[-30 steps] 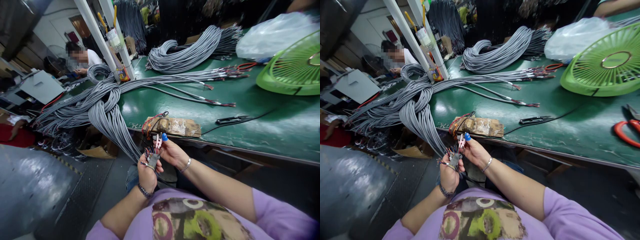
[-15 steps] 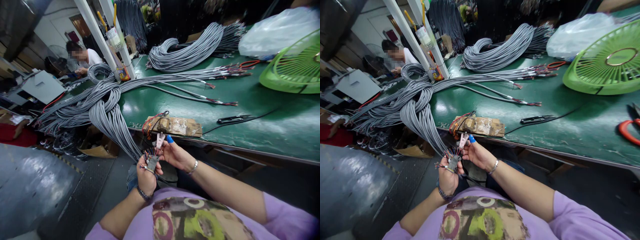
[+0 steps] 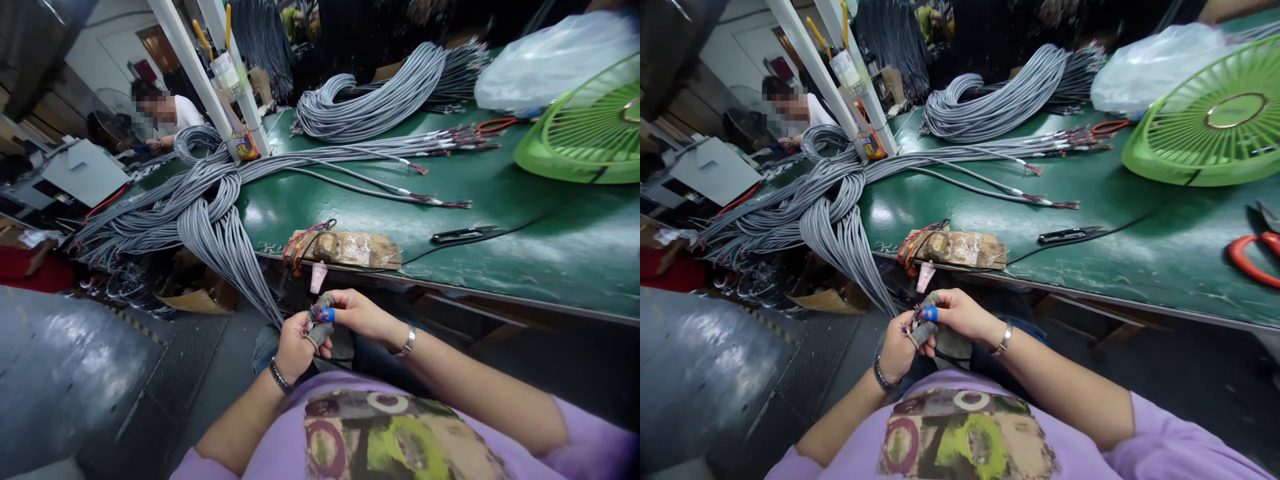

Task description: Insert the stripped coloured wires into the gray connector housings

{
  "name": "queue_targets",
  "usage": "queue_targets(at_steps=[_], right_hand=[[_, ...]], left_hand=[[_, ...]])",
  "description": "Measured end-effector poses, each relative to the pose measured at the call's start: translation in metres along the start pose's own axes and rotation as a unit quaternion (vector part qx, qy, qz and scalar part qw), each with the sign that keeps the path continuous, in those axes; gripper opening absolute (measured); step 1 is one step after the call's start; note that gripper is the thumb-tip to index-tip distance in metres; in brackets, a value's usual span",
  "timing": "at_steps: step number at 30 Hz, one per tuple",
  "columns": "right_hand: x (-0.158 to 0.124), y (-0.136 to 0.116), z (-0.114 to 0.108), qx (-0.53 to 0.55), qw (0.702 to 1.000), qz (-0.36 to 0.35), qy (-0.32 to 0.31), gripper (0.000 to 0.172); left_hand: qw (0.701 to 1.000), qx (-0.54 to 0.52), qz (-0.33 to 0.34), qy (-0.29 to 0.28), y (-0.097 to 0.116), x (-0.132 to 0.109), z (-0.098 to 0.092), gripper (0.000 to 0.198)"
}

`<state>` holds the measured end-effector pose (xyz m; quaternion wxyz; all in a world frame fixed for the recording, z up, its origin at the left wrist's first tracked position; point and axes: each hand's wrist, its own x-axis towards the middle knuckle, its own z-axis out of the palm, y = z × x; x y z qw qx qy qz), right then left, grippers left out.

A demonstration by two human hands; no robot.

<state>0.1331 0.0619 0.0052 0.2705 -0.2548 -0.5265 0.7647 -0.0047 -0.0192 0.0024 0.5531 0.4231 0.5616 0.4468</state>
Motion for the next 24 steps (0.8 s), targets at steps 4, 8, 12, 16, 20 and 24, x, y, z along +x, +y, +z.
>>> queue_targets(at_steps=[4, 8, 12, 16, 20, 24], right_hand=[[-0.001, 0.005, 0.001, 0.055, 0.998, -0.005, 0.013, 0.030], [0.001, 0.010, 0.003, 0.098, 0.993, -0.026, 0.056, 0.030], [0.001, 0.011, 0.007, 0.100, 0.987, -0.035, 0.117, 0.028], [0.000, 0.014, 0.004, 0.126, 0.983, -0.031, 0.132, 0.027], [0.009, 0.014, -0.007, 0.236, 0.966, 0.017, 0.103, 0.027], [0.023, 0.003, -0.012, 0.257, 0.964, 0.049, 0.042, 0.040]], left_hand=[[0.997, -0.068, 0.015, 0.038, -0.003, 0.000, 0.002, 0.031], [0.988, -0.129, 0.030, 0.084, -0.006, 0.001, 0.006, 0.031], [0.980, -0.161, 0.039, 0.113, -0.005, 0.002, 0.008, 0.029], [0.974, -0.178, 0.036, 0.139, -0.001, 0.003, 0.007, 0.029], [0.972, -0.195, 0.045, 0.122, 0.004, 0.004, 0.003, 0.026], [0.972, -0.214, 0.048, 0.080, 0.009, 0.010, -0.002, 0.024]])
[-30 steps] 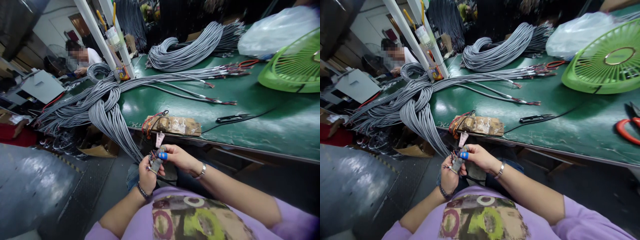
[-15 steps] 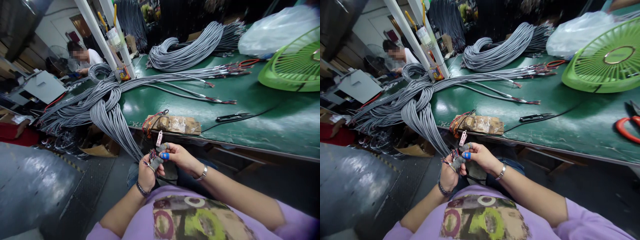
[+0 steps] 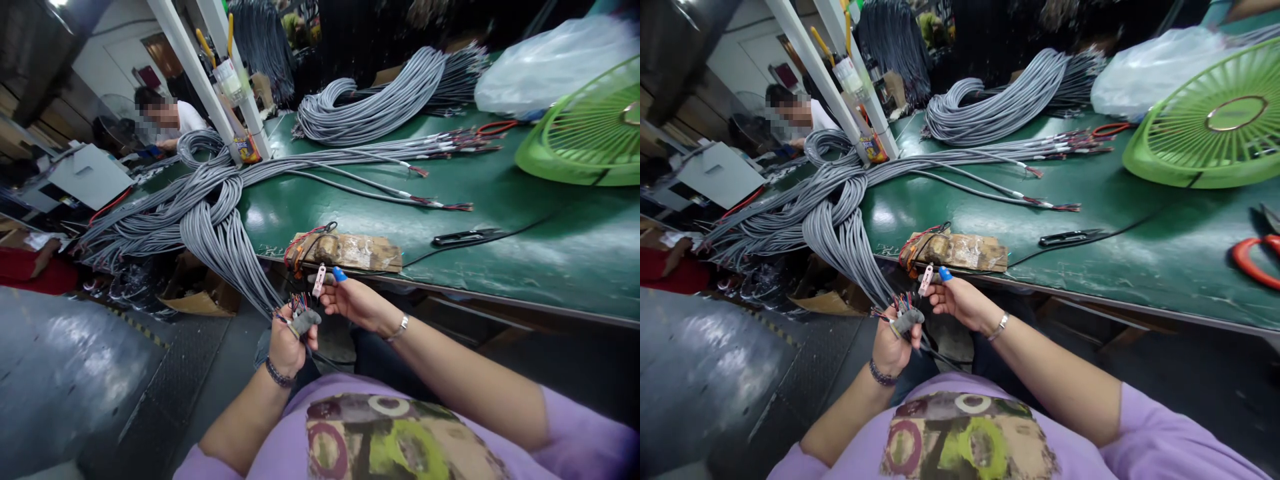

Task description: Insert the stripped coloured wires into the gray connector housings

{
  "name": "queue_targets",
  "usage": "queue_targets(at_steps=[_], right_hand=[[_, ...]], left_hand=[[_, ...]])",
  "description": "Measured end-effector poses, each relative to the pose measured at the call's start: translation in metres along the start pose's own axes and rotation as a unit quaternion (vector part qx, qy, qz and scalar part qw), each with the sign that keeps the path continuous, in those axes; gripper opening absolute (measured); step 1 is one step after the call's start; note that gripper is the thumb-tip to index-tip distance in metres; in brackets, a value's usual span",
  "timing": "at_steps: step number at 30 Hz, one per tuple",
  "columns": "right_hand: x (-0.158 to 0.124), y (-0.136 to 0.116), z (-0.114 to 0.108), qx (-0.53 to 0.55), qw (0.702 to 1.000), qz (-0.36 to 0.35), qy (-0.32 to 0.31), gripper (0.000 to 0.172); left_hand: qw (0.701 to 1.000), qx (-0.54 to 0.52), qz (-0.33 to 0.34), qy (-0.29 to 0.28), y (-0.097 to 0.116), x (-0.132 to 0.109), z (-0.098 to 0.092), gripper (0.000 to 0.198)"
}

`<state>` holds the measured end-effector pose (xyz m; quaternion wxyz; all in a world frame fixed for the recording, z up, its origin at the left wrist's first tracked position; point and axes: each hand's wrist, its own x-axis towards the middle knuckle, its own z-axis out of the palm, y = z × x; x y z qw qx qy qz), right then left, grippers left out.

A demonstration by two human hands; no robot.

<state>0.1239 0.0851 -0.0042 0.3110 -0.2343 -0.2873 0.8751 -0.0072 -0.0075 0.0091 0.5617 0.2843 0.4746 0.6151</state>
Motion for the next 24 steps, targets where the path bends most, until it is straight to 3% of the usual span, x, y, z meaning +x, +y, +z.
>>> queue_targets(at_steps=[3, 9, 11, 14, 16, 24], right_hand=[[0.006, -0.004, 0.006, -0.039, 0.999, -0.033, -0.011, 0.036], [0.010, 0.008, 0.009, -0.169, 0.952, -0.214, 0.139, 0.042], [0.011, 0.011, 0.009, -0.155, 0.959, -0.201, 0.128, 0.046], [0.014, 0.012, 0.010, -0.053, 0.990, -0.114, 0.059, 0.046], [0.016, 0.011, 0.012, 0.006, 0.996, -0.079, 0.042, 0.043], [0.020, 0.010, 0.017, 0.053, 0.990, -0.108, 0.076, 0.038]], left_hand=[[1.000, -0.012, -0.016, -0.020, 0.003, 0.006, -0.001, 0.024], [0.999, -0.030, -0.025, -0.007, 0.003, 0.014, -0.003, 0.028], [0.999, -0.029, -0.027, -0.005, 0.003, 0.016, -0.003, 0.029], [0.999, -0.024, -0.031, -0.004, 0.003, 0.018, -0.003, 0.032], [0.999, -0.020, -0.035, -0.008, 0.003, 0.019, -0.002, 0.035], [0.998, 0.024, -0.053, -0.025, 0.003, 0.020, 0.001, 0.028]])
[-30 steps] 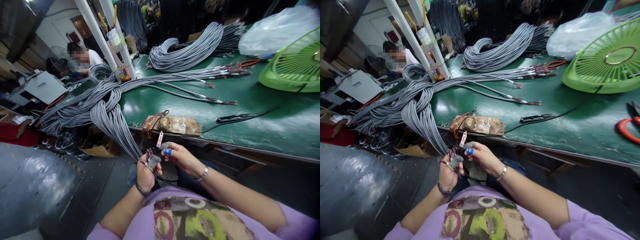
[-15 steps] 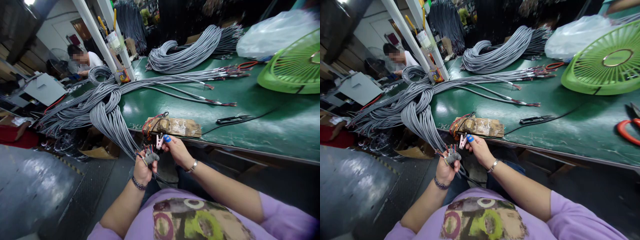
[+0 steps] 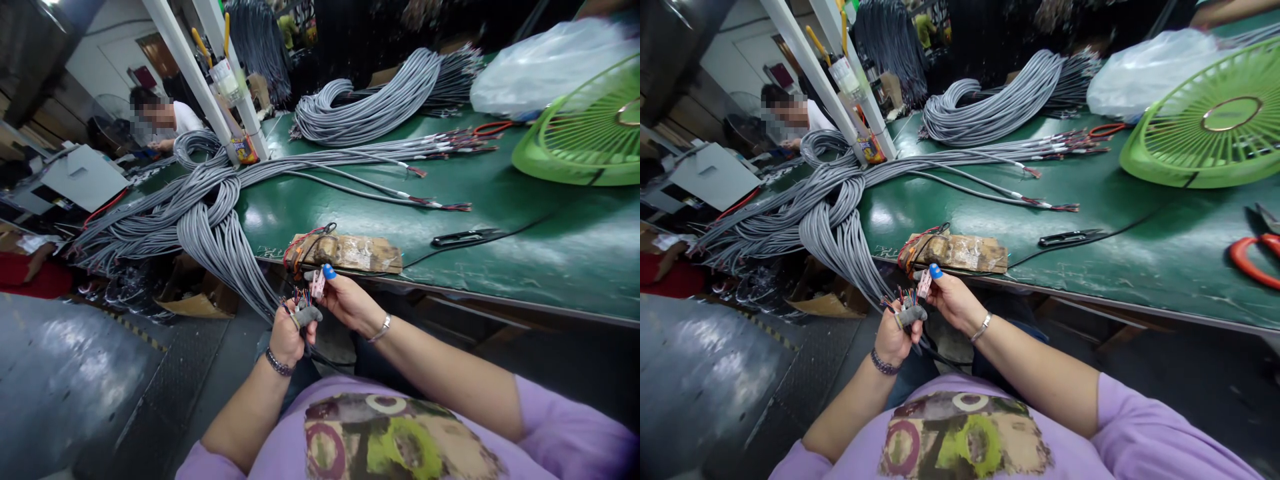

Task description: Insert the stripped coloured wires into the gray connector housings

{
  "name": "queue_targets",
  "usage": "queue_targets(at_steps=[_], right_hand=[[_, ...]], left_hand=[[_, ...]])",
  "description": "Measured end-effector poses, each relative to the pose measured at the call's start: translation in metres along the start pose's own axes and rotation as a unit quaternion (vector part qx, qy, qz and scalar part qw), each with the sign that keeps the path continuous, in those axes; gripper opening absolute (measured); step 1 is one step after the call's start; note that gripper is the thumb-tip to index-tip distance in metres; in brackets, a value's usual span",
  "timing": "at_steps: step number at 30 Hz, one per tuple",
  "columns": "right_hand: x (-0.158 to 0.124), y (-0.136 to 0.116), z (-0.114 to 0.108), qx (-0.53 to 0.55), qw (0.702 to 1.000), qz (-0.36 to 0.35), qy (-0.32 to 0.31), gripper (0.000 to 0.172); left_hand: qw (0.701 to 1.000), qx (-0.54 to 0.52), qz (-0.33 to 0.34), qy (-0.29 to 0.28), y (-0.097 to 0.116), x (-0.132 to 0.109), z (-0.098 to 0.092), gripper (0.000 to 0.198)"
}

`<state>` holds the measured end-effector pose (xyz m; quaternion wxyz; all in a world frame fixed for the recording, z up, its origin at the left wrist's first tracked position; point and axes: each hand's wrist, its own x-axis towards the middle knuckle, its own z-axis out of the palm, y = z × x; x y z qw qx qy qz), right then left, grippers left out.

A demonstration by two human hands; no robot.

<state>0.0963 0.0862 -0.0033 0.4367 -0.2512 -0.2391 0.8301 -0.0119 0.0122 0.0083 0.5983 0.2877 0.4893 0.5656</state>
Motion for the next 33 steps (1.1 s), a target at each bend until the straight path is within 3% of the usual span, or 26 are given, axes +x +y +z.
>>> queue_targets(at_steps=[6, 11, 16, 20, 25, 33], right_hand=[[-0.005, -0.001, -0.003, 0.006, 0.999, 0.052, -0.008, 0.040], [-0.010, -0.008, -0.002, 0.021, 0.993, 0.100, -0.053, 0.045], [-0.012, -0.011, 0.001, -0.011, 0.997, 0.063, -0.051, 0.020], [-0.014, -0.010, 0.001, -0.021, 0.997, 0.064, -0.034, 0.026], [-0.015, -0.012, 0.004, -0.092, 0.993, 0.053, 0.043, 0.031], [-0.015, -0.012, 0.001, -0.011, 0.998, 0.055, 0.009, 0.025]], left_hand=[[1.000, -0.004, 0.010, 0.019, -0.002, -0.005, -0.001, 0.032], [0.999, -0.007, 0.041, 0.033, -0.004, -0.017, 0.000, 0.030], [0.994, -0.028, 0.073, 0.074, -0.006, -0.023, 0.006, 0.028], [0.991, -0.040, 0.079, 0.102, -0.005, -0.021, 0.011, 0.025], [0.990, -0.042, 0.081, 0.108, -0.005, -0.019, 0.016, 0.025], [0.992, -0.037, 0.057, 0.110, -0.007, -0.016, 0.018, 0.026]])
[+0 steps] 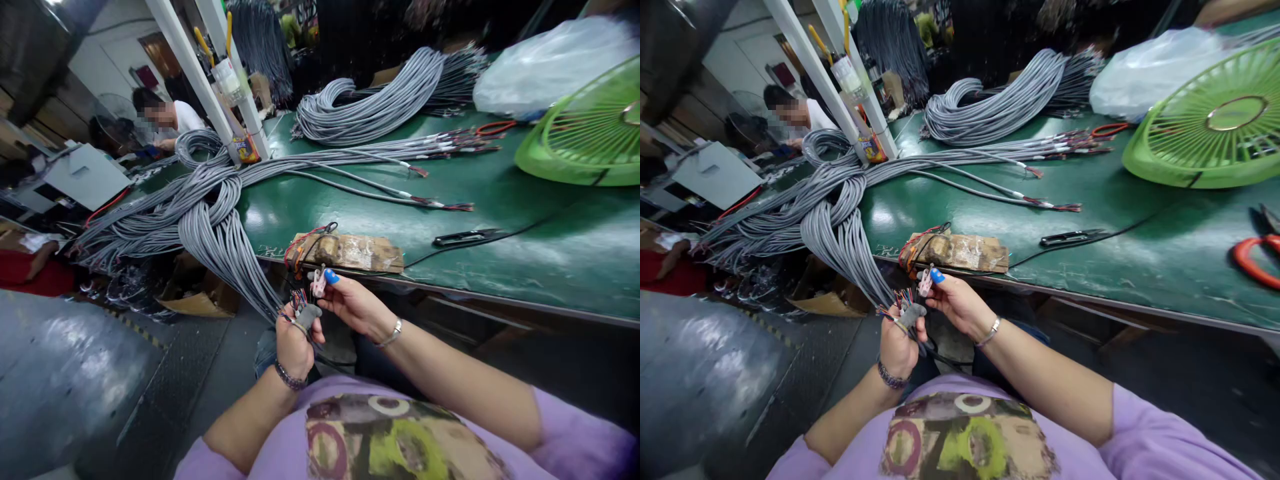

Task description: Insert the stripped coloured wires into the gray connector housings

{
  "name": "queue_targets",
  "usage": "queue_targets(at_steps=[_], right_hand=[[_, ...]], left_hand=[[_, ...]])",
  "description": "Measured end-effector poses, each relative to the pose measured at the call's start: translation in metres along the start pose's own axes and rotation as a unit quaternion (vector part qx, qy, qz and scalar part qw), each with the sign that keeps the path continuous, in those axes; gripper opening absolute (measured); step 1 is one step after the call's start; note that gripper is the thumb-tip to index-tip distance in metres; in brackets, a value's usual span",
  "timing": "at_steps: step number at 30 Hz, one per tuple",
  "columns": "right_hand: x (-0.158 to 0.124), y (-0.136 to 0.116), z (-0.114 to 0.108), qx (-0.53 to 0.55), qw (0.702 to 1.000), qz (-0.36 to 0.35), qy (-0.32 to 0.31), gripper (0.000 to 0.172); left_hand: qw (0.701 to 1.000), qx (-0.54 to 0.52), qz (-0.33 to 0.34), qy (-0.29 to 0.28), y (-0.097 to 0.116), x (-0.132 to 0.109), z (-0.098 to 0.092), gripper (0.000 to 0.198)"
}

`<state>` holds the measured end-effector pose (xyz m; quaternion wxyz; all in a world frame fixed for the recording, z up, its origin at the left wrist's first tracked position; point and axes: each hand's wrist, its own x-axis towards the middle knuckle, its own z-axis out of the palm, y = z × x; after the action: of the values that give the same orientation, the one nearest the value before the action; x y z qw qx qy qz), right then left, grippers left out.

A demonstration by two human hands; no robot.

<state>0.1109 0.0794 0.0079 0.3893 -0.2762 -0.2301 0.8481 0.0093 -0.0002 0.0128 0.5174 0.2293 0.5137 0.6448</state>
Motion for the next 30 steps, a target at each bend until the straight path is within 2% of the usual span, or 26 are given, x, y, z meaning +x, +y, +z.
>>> queue_targets(at_steps=[10, 17, 21, 25, 30], right_hand=[[0.000, 0.005, -0.001, 0.023, 1.000, -0.002, 0.011, 0.020], [-0.006, 0.004, -0.011, 0.044, 0.997, 0.048, 0.042, 0.034], [-0.011, 0.003, -0.021, 0.033, 0.997, 0.041, 0.055, 0.029], [-0.020, 0.002, -0.027, -0.012, 0.999, 0.015, 0.042, 0.016], [-0.037, -0.001, -0.027, -0.172, 0.983, -0.055, 0.026, 0.022]], left_hand=[[1.000, -0.005, -0.004, -0.003, -0.003, 0.001, -0.002, 0.024], [1.000, -0.001, -0.010, -0.004, -0.006, -0.005, -0.014, 0.023], [0.999, -0.003, -0.029, -0.038, -0.005, -0.008, -0.020, 0.026], [0.995, 0.001, -0.036, -0.092, -0.002, -0.011, -0.022, 0.037], [0.994, 0.015, -0.048, -0.099, -0.003, -0.013, -0.026, 0.043]])
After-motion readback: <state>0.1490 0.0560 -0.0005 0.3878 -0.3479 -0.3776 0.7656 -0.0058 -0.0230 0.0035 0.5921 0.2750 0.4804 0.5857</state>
